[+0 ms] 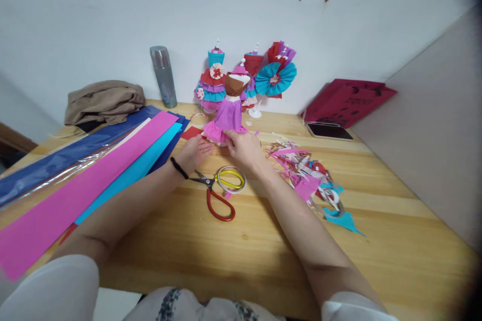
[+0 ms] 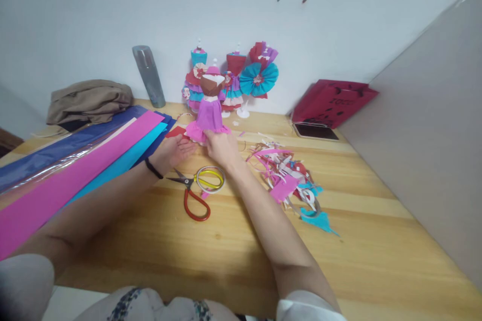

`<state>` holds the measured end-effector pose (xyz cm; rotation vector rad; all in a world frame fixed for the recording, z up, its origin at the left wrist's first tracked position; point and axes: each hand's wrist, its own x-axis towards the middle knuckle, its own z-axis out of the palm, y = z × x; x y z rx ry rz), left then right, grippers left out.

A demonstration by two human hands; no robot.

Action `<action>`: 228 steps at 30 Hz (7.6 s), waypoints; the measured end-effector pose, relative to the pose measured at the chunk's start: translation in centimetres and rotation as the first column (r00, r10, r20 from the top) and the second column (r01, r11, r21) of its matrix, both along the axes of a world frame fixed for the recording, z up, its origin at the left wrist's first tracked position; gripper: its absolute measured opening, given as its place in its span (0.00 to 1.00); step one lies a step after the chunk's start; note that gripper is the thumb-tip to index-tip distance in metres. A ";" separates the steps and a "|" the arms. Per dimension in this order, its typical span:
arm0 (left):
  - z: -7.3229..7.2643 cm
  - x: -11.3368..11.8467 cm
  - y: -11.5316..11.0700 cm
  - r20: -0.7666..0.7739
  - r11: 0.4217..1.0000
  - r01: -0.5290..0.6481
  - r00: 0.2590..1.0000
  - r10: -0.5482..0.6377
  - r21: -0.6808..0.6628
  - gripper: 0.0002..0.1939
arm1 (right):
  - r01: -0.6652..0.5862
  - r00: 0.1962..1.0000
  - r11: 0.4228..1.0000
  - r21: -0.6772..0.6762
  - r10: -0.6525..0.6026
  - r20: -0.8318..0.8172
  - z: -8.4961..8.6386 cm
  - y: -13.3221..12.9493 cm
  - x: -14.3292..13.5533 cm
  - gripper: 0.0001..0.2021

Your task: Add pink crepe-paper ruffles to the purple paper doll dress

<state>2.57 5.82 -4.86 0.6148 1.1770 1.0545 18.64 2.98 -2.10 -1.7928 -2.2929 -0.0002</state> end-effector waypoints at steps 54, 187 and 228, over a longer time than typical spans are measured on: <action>-1.0 4.4 -0.5 0.739 0.979 -0.196 0.651 0.175 -0.060 0.24 | -0.164 0.962 0.950 0.267 0.214 -0.171 -0.9 1.2 2.1 0.15; -2.6 4.4 0.3 0.723 0.999 -0.029 0.691 -0.002 0.031 0.26 | -0.186 0.983 0.905 0.382 0.170 0.076 -2.2 0.8 0.4 0.09; -3.0 4.6 0.1 0.742 0.999 -0.035 0.669 0.035 -0.016 0.18 | 0.242 0.784 0.836 0.492 0.131 -0.607 -4.8 1.0 0.4 0.07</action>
